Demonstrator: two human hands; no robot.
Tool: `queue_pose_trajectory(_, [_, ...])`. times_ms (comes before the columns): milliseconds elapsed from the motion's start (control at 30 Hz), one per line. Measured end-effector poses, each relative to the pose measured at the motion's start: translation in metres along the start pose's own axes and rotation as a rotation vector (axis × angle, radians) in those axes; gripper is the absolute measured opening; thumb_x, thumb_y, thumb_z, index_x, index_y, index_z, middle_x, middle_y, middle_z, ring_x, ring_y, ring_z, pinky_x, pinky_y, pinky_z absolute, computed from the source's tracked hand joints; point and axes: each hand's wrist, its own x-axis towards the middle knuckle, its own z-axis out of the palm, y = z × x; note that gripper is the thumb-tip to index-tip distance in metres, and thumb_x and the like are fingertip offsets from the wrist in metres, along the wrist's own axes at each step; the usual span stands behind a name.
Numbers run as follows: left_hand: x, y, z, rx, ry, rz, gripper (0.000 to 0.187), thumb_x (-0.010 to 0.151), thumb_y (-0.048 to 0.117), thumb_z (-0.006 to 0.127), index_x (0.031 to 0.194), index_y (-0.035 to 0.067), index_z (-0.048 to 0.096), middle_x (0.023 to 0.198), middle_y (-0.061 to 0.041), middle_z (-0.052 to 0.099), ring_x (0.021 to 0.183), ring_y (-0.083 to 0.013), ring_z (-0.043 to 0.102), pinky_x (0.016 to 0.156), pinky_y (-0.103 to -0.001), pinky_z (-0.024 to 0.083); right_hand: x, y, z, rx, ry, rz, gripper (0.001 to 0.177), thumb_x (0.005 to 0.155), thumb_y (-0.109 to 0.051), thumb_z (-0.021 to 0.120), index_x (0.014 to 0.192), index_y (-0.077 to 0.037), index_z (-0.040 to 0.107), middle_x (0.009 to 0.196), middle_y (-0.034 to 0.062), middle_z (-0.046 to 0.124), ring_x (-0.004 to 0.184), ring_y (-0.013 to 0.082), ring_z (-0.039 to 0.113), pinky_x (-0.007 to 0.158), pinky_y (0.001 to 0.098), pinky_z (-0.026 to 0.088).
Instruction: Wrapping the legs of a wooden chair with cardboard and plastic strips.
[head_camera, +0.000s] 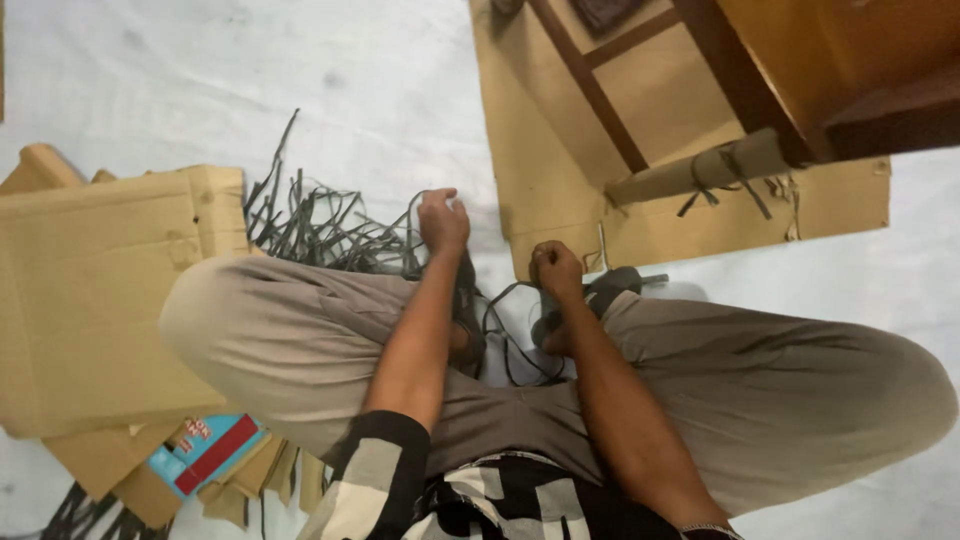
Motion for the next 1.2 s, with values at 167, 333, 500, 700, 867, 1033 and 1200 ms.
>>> queue_pose_trajectory(167, [0.029, -0.016, -0.077, 0.179, -0.201, -0.081, 0.026, 0.09, 0.009, 0.062, 0.11, 0.023, 0.069, 0.112, -0.001, 0.063, 0.111, -0.0305, 0.064, 0.094, -0.046, 0.055, -0.007, -0.019, 0.005, 0.001, -0.034, -0.012, 0.025, 0.095, -0.034, 0.063, 0.115, -0.023, 0.074, 0.111, 0.0161, 0.074, 0.114, 0.0389, 0.068, 0.1, 0.0508, 0.054])
queue_pose_trajectory(333, [0.047, -0.076, -0.09, 0.483, -0.337, 0.003, 0.023, 0.088, 0.015, 0.066, 0.108, 0.026, 0.067, 0.116, 0.0, 0.06, 0.119, -0.0312, 0.057, 0.097, -0.047, 0.054, -0.003, -0.02, 0.017, -0.044, -0.061, 0.018, 0.025, 0.094, -0.04, 0.065, 0.115, -0.029, 0.074, 0.113, 0.0121, 0.075, 0.116, 0.0354, 0.067, 0.101, 0.0494, 0.054])
queue_pose_trajectory(500, [0.045, -0.116, -0.069, 0.634, -0.281, 0.066, 0.012, 0.088, 0.025, 0.069, 0.095, 0.032, 0.076, 0.111, 0.001, 0.064, 0.119, -0.0288, 0.054, 0.096, -0.046, 0.048, -0.005, -0.025, 0.022, -0.042, -0.087, 0.0, 0.026, 0.09, -0.041, 0.067, 0.112, -0.03, 0.075, 0.109, 0.0115, 0.075, 0.115, 0.0346, 0.068, 0.101, 0.0478, 0.053])
queue_pose_trajectory(700, [0.052, -0.036, -0.103, 0.121, -0.114, -0.045, 0.014, 0.091, 0.036, 0.071, 0.09, 0.023, 0.079, 0.086, -0.004, 0.076, 0.093, -0.0323, 0.072, 0.088, -0.048, 0.052, -0.004, -0.021, 0.016, -0.031, -0.059, -0.044, 0.029, 0.092, -0.039, 0.065, 0.114, -0.023, 0.075, 0.11, 0.0173, 0.074, 0.115, 0.04, 0.067, 0.101, 0.052, 0.053])
queue_pose_trajectory(867, [0.045, 0.048, -0.11, -0.362, -0.174, -0.104, 0.016, 0.081, 0.035, 0.081, 0.095, 0.027, 0.081, 0.085, -0.004, 0.079, 0.09, -0.0299, 0.076, 0.082, -0.041, 0.058, -0.014, -0.05, -0.002, 0.05, 0.021, -0.107, 0.029, 0.091, -0.039, 0.067, 0.11, -0.018, 0.073, 0.106, 0.0201, 0.073, 0.109, 0.0428, 0.068, 0.098, 0.0543, 0.053])
queue_pose_trajectory(1033, [0.017, 0.09, -0.06, -0.726, -0.415, -0.205, 0.033, 0.072, 0.033, 0.089, 0.1, 0.018, 0.081, 0.079, -0.009, 0.077, 0.071, -0.0208, 0.077, 0.062, -0.029, 0.059, -0.03, -0.093, -0.031, 0.262, 0.133, -0.252, 0.026, 0.096, -0.039, 0.07, 0.108, -0.016, 0.073, 0.1, 0.0202, 0.072, 0.101, 0.0381, 0.07, 0.091, 0.0535, 0.054])
queue_pose_trajectory(1200, [-0.032, 0.126, -0.01, -0.847, -0.555, -0.249, 0.021, 0.076, 0.021, 0.082, 0.093, 0.008, 0.081, 0.077, -0.017, 0.074, 0.071, -0.0262, 0.072, 0.059, -0.035, 0.055, -0.039, -0.13, -0.062, 0.821, 0.119, -0.211, 0.032, 0.109, -0.035, 0.051, 0.128, -0.017, 0.07, 0.094, 0.0034, 0.071, 0.087, 0.0122, 0.067, 0.076, 0.0255, 0.059])
